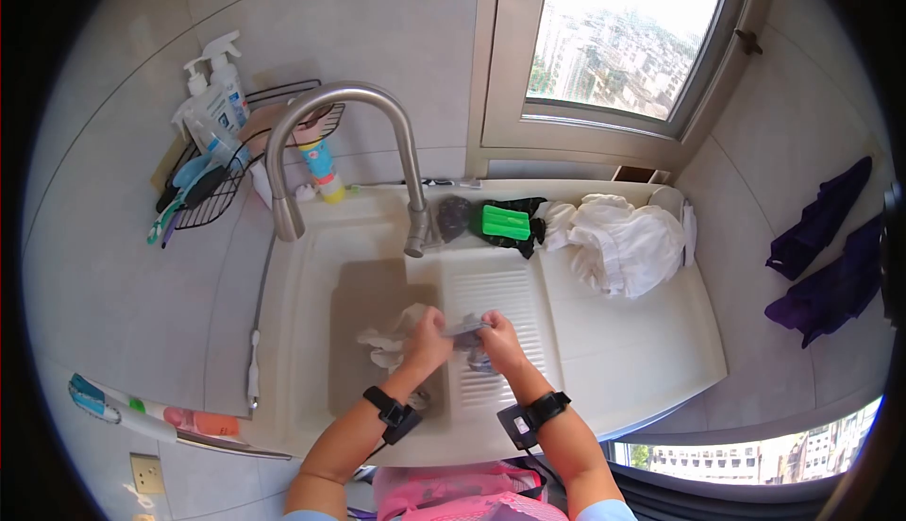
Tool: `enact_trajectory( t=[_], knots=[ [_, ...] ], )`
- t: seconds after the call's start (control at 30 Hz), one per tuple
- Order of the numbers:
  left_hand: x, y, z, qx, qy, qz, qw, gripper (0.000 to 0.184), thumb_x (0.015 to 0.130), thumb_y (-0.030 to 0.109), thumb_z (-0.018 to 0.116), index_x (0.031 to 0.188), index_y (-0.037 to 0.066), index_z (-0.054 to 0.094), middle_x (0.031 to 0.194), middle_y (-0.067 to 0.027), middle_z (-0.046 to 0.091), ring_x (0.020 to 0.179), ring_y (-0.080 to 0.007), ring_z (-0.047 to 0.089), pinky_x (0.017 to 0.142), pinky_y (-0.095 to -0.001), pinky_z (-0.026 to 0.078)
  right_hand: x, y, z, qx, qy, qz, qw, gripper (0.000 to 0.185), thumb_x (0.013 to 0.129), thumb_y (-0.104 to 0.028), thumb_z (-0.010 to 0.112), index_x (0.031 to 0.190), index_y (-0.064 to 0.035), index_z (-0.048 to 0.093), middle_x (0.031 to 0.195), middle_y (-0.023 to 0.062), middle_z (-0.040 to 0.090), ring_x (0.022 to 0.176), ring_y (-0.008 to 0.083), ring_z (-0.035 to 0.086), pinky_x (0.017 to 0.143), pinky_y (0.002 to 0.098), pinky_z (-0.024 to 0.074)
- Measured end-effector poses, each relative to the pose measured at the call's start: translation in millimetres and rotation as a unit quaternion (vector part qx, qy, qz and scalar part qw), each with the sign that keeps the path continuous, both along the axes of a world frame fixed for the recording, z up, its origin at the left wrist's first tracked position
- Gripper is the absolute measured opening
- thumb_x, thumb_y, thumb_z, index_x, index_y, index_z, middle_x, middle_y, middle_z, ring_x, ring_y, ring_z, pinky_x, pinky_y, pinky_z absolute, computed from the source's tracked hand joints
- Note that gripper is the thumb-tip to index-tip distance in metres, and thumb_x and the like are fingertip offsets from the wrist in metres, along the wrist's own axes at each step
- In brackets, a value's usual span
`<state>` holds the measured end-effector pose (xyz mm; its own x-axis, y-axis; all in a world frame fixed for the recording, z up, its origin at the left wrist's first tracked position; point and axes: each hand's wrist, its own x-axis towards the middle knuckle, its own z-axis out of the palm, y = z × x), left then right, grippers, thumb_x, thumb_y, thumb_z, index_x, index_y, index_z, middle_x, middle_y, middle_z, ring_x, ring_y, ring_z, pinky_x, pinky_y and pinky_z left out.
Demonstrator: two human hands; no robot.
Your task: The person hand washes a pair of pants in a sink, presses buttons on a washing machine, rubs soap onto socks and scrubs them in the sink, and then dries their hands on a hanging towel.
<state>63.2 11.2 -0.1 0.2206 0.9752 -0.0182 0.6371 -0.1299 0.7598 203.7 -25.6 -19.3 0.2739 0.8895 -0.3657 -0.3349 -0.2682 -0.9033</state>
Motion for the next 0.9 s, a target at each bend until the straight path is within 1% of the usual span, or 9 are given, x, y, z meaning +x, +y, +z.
enact_trajectory(
  t=[0.1, 0.2, 0.3, 0.4, 0.5, 0.6, 0.7, 0.8, 0.9],
  knots=[
    [-7.5, 16.0, -12.5, 0.002, -0.033, 0.043, 0.999, 0.03, 0.059, 0.002, 0.059, 0.085, 0.006, 0.045, 0.073, -0.0077, 0.053, 0.068, -0.0198, 0.052, 0.06, -0.0337, 0.042, -7.0, 3.0, 5.2, -0.033, 0.079, 0.084, 0.993, 0.012, 0.067, -0.005, 0.058, 0.074, -0.0039, 0.048, 0.065, 0.0045, 0.051, 0.059, 0.0146, 0.05, 0.05, 0.0268, 0.0393],
    [0.3, 15.4, -45.5, -0.041, -0.21, 0.007, 0.977, 0.031, 0.06, 0.0, 0.057, 0.089, 0.006, 0.046, 0.078, -0.0088, 0.055, 0.071, -0.0196, 0.053, 0.063, -0.0323, 0.043, -11.9, 2.3, 18.7, -0.031, -0.444, 0.11, 0.889, 0.011, 0.069, -0.001, 0.055, 0.077, -0.0048, 0.049, 0.068, 0.004, 0.052, 0.061, 0.0153, 0.052, 0.05, 0.0294, 0.0404],
    [9.6, -5.5, 18.6, -0.312, -0.369, -0.013, 0.875, 0.029, 0.062, -0.002, 0.058, 0.088, 0.004, 0.047, 0.069, -0.0025, 0.052, 0.063, -0.0152, 0.052, 0.054, -0.0285, 0.041, -6.6, 4.6, -7.8, -0.005, -0.504, 0.079, 0.86, 0.016, 0.069, -0.003, 0.057, 0.083, -0.0042, 0.049, 0.071, 0.003, 0.051, 0.061, 0.0131, 0.051, 0.051, 0.0287, 0.04],
    [4.4, 0.4, -3.5, -0.029, -0.221, -0.046, 0.974, 0.028, 0.062, -0.004, 0.057, 0.088, 0.003, 0.047, 0.071, -0.0031, 0.053, 0.065, -0.0157, 0.054, 0.058, -0.0284, 0.043, -0.5, 13.2, -12.4, -0.003, -0.188, 0.015, 0.982, 0.017, 0.065, -0.011, 0.061, 0.076, -0.0038, 0.05, 0.068, 0.0078, 0.056, 0.059, 0.0181, 0.052, 0.052, 0.0319, 0.0406],
    [-5.9, 11.2, 3.3, 0.017, 0.054, 0.033, 0.998, 0.028, 0.062, -0.005, 0.057, 0.087, 0.003, 0.048, 0.074, -0.004, 0.053, 0.066, -0.0155, 0.054, 0.06, -0.029, 0.044, -13.1, 9.9, 13.5, -0.023, 0.161, 0.098, 0.982, 0.02, 0.064, -0.009, 0.061, 0.08, -0.0031, 0.051, 0.069, 0.0075, 0.056, 0.063, 0.0159, 0.054, 0.052, 0.0296, 0.0411],
    [-12.8, 16.9, -7.9, 0.029, -0.045, 0.022, 0.998, 0.027, 0.062, -0.004, 0.058, 0.086, 0.003, 0.049, 0.073, -0.0036, 0.053, 0.066, -0.0139, 0.053, 0.056, -0.0278, 0.043, -13.8, 4.2, 37.5, -0.026, -0.21, 0.154, 0.965, 0.023, 0.069, -0.006, 0.059, 0.091, -0.0026, 0.051, 0.072, 0.0039, 0.053, 0.063, 0.013, 0.051, 0.053, 0.0258, 0.0401],
    [6.2, -1.2, 1.2, -0.245, -0.378, -0.027, 0.892, 0.026, 0.062, -0.004, 0.057, 0.085, 0.005, 0.049, 0.073, -0.0038, 0.053, 0.068, -0.0122, 0.053, 0.055, -0.0257, 0.043, -14.9, 7.5, 21.9, -0.033, -0.449, 0.1, 0.887, 0.024, 0.071, -0.007, 0.058, 0.094, -0.0033, 0.051, 0.072, 0.003, 0.053, 0.063, 0.0113, 0.049, 0.052, 0.0243, 0.039],
    [-6.2, 8.8, -15.9, -0.076, -0.187, -0.011, 0.979, 0.03, 0.062, -0.004, 0.058, 0.09, 0.004, 0.05, 0.078, -0.0071, 0.055, 0.07, -0.0158, 0.054, 0.058, -0.0291, 0.043, -3.4, 11.7, 14.0, -0.043, -0.225, 0.16, 0.96, 0.024, 0.075, -0.011, 0.06, 0.095, -0.0036, 0.051, 0.077, 0.0039, 0.055, 0.066, 0.0139, 0.053, 0.054, 0.0263, 0.0417],
    [-22.6, 28.8, -46.8, -0.088, -0.204, 0.045, 0.974, 0.025, 0.07, -0.003, 0.056, 0.093, 0.006, 0.052, 0.083, -0.0064, 0.056, 0.073, -0.0147, 0.054, 0.059, -0.0279, 0.043, -7.7, 2.0, 18.9, -0.014, 0.064, 0.214, 0.975, 0.021, 0.081, -0.018, 0.057, 0.096, -0.0038, 0.051, 0.082, 0.0051, 0.057, 0.07, 0.0148, 0.055, 0.058, 0.025, 0.044]
  ],
)
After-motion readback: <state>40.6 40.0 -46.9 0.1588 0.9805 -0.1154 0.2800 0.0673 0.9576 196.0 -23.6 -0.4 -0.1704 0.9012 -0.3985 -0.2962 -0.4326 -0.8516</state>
